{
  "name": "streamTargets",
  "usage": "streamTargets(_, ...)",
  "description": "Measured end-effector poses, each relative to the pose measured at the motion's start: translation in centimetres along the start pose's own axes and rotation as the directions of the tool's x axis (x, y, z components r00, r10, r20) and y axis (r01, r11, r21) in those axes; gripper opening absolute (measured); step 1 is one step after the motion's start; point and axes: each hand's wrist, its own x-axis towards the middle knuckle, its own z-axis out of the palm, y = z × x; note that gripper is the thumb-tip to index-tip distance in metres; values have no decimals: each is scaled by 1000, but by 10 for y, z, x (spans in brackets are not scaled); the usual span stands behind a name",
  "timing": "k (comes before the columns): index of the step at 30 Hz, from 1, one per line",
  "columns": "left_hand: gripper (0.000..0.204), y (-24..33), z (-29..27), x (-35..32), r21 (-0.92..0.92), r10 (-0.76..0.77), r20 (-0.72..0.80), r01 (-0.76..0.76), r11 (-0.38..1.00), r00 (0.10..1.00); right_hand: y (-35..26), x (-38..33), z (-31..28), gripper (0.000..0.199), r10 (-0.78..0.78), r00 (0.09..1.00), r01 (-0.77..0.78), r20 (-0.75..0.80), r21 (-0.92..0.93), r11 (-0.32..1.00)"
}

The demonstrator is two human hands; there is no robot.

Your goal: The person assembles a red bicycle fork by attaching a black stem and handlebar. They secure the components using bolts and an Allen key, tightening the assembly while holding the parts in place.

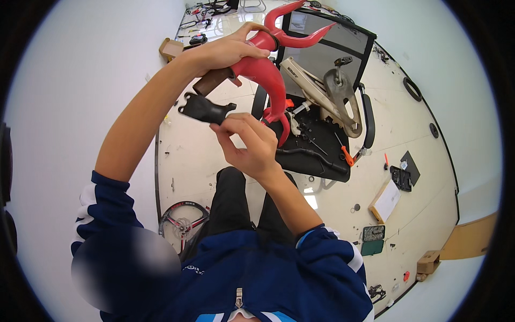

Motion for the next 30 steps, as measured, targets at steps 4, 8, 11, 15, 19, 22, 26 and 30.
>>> streamTargets(4,73,2,-1,4,13,-30,39,30,999,999,-1,3,13,22,-9,1000,9,-1,-54,998)
streamTargets(8,72,7,-3,2,48,-49,46,47,998,998,-15,6,25,22,-112,994,111,6,-168,980)
streamTargets(11,74,4,-2,3,34,-33,36,32,999,999,-17,11,26,22,-109,994,108,4,-153,982)
streamTargets(15,75,1,-2,2,11,-24,65,23,1000,998,-18,23,13,21,20,995,-13,103,-67,998)
streamTargets(19,76,1,-3,1,3,-16,62,15,1000,998,-20,21,8,19,68,986,-56,151,-77,995)
streamTargets(22,77,10,-3,-2,32,-30,67,28,999,997,-15,18,6,20,121,974,-106,190,-85,991)
streamTargets(26,76,6,-5,1,31,-30,49,28,999,998,-15,11,11,19,16,989,-9,144,-50,999)
streamTargets(30,76,5,-4,3,76,-22,34,19,997,999,-16,15,11,20,-43,993,58,113,-141,988)
